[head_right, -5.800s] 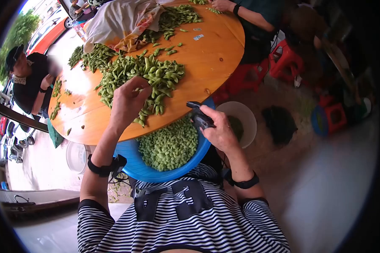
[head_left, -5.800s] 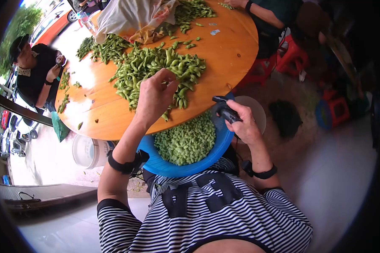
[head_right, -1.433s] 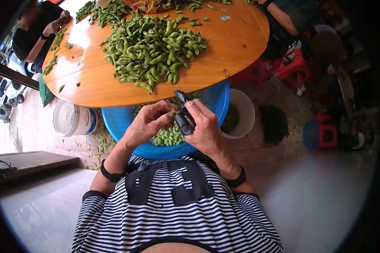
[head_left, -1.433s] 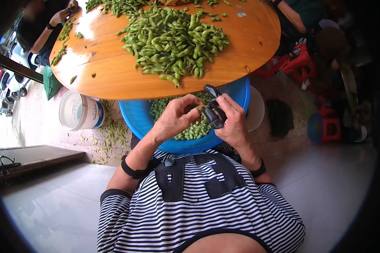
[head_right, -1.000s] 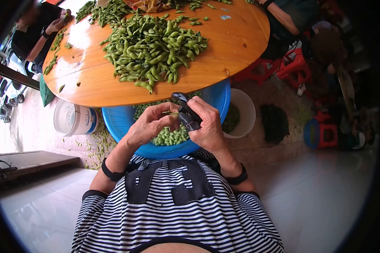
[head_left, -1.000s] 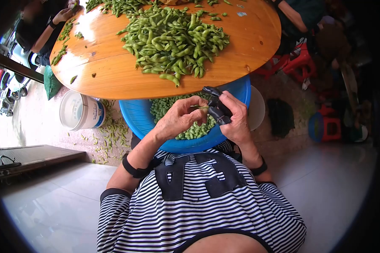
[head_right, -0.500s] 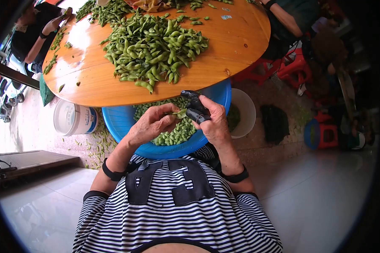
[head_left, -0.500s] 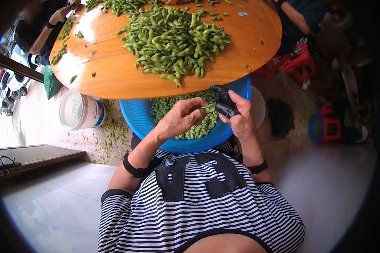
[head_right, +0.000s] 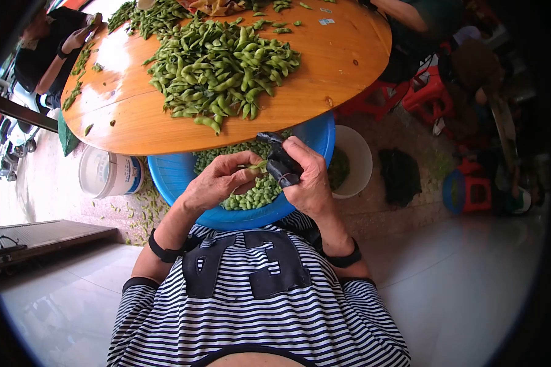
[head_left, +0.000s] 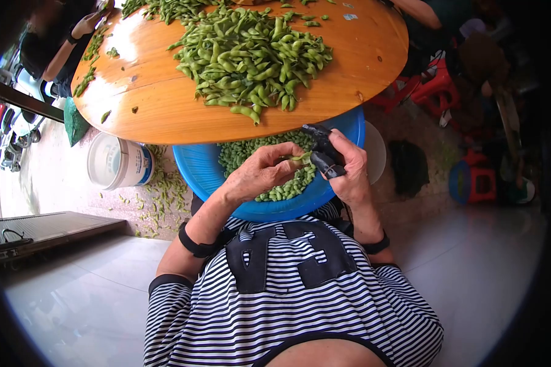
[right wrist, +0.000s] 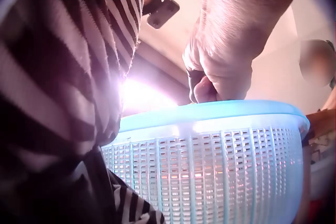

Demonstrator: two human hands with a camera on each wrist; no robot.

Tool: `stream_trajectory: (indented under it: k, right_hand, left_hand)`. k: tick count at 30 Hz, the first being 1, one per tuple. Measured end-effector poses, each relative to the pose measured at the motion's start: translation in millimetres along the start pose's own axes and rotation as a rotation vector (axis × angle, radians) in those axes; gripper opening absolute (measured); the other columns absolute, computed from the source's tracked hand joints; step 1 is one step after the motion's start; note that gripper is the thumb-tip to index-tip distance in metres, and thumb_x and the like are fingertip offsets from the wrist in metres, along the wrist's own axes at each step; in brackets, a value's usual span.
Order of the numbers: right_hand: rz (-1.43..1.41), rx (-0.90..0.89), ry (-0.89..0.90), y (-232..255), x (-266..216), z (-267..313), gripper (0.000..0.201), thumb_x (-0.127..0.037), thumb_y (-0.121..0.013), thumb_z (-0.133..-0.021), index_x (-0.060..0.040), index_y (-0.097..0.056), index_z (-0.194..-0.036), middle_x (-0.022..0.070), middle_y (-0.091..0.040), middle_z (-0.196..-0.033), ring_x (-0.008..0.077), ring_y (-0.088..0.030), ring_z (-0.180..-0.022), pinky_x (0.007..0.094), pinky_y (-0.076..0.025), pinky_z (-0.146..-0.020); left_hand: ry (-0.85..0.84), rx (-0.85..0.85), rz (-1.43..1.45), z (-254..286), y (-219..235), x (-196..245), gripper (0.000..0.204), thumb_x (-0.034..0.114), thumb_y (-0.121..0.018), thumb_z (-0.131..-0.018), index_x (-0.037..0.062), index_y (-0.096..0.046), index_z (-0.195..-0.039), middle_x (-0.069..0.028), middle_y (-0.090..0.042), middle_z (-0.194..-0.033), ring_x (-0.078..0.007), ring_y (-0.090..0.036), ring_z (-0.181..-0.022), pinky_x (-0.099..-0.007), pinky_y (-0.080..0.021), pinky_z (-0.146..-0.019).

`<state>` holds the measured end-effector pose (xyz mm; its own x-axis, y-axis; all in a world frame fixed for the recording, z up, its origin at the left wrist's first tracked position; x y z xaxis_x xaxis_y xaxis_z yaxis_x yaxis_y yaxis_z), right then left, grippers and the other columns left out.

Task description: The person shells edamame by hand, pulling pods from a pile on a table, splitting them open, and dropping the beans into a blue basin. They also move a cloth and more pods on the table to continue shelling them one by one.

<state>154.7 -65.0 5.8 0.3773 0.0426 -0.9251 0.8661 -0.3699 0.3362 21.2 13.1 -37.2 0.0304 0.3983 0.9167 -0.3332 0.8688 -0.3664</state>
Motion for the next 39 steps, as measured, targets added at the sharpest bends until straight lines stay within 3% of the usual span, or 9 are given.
stream_trajectory:
  k: [10,15,16,23,26,29,32,35,39]
  right_hand:
    - [0.085,0.048,0.105,-5.5,-4.7,1.6,0.016,0.007,-0.057,-0.071,0.0051,-0.054,-0.087,0.0088,-0.045,-0.076,0.0170,-0.048,-0.067,0.0266,-0.040,-0.061]
    - [-0.493,-0.020,-0.273,-3.0,11.3,1.3,0.035,0.006,-0.049,-0.073,0.0024,-0.062,-0.105,0.0002,-0.051,-0.072,0.0053,-0.045,-0.060,0.0201,-0.038,-0.053]
    - [-0.525,-0.042,-0.211,-0.1,22.0,0.4,0.047,0.003,-0.044,-0.073,0.0027,-0.059,-0.117,-0.0035,-0.051,-0.072,0.0020,-0.041,-0.057,0.0171,-0.035,-0.050]
    - [-0.747,-0.091,-0.232,-5.3,24.6,2.8,0.049,-0.002,-0.044,-0.072,0.0073,-0.056,-0.119,-0.0033,-0.050,-0.072,0.0023,-0.038,-0.057,0.0172,-0.033,-0.050]
    - [-0.830,-0.048,-0.216,18.1,29.7,3.9,0.049,-0.004,-0.042,-0.075,0.0064,-0.054,-0.121,-0.0022,-0.048,-0.076,0.0026,-0.033,-0.055,0.0180,-0.030,-0.047]
    - [-0.665,0.046,-0.123,70.2,25.0,13.3,0.052,-0.005,-0.044,-0.071,0.0061,-0.054,-0.121,-0.0004,-0.051,-0.082,0.0021,-0.036,-0.056,0.0168,-0.030,-0.047]
    - [0.057,0.307,-0.234,131.9,31.1,27.8,0.038,0.003,-0.049,-0.076,0.0017,-0.063,-0.111,-0.0006,-0.060,-0.086,0.0040,-0.048,-0.065,0.0198,-0.041,-0.057]
    - [0.790,0.484,-0.163,153.2,18.0,31.6,0.028,0.006,-0.055,-0.076,0.0054,-0.059,-0.105,0.0143,-0.060,-0.085,0.0298,-0.057,-0.073,0.0297,-0.045,-0.073]
    - [0.648,0.418,-0.002,132.7,13.1,24.1,0.028,0.009,-0.051,-0.073,0.0064,-0.057,-0.100,0.0187,-0.056,-0.090,0.0330,-0.058,-0.080,0.0303,-0.045,-0.074]
  left_hand:
    - [-0.038,0.025,0.013,-3.8,5.6,-11.7,0.012,0.011,-0.052,-0.094,0.0025,-0.058,-0.100,0.0072,-0.043,-0.068,-0.0021,-0.035,-0.057,-0.0186,-0.028,-0.050]
    - [0.016,0.049,-0.021,-3.0,-1.8,-4.5,0.015,0.003,-0.046,-0.090,0.0024,-0.058,-0.099,0.0061,-0.047,-0.074,-0.0017,-0.038,-0.062,-0.0165,-0.033,-0.055]
    - [0.035,0.072,0.034,-2.0,-3.6,-1.4,0.018,0.001,-0.043,-0.089,0.0023,-0.058,-0.099,0.0057,-0.048,-0.076,-0.0017,-0.038,-0.063,-0.0159,-0.034,-0.057]
    - [0.021,0.091,-0.011,-6.1,7.3,-16.2,0.019,0.001,-0.044,-0.092,-0.0009,-0.058,-0.105,0.0013,-0.059,-0.090,-0.0056,-0.054,-0.076,-0.0194,-0.046,-0.070]
    - [-0.129,0.031,-0.314,1.1,5.3,7.2,0.025,0.000,-0.044,-0.092,-0.0008,-0.058,-0.113,-0.0033,-0.064,-0.089,-0.0106,-0.062,-0.083,-0.0233,-0.050,-0.074]
    - [-0.113,0.016,-0.725,18.0,6.5,30.8,0.027,-0.004,-0.048,-0.089,0.0005,-0.061,-0.111,-0.0067,-0.067,-0.084,-0.0137,-0.066,-0.081,-0.0266,-0.052,-0.072]
    - [-0.355,0.445,-0.754,35.6,27.0,55.7,0.016,-0.004,-0.061,-0.083,-0.0010,-0.067,-0.097,-0.0097,-0.068,-0.081,-0.0182,-0.068,-0.074,-0.0286,-0.052,-0.068]
    - [-0.551,0.691,-1.243,36.1,48.6,81.3,0.022,0.000,-0.065,-0.080,0.0079,-0.069,-0.100,-0.0087,-0.062,-0.087,-0.0252,-0.064,-0.075,-0.0333,-0.051,-0.067]
    - [-0.524,0.709,-1.377,21.7,63.7,76.3,0.024,0.001,-0.066,-0.078,0.0099,-0.066,-0.100,-0.0085,-0.056,-0.094,-0.0270,-0.062,-0.077,-0.0378,-0.050,-0.066]
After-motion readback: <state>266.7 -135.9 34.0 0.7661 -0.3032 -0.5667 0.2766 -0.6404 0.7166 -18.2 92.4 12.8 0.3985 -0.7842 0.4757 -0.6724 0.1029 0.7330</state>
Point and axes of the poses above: each hand's wrist, its own z-axis away from the middle knuckle, its own y-axis out of the back of the hand, x = y × z, the point moved 5 cm from there along -z, towards the middle knuckle
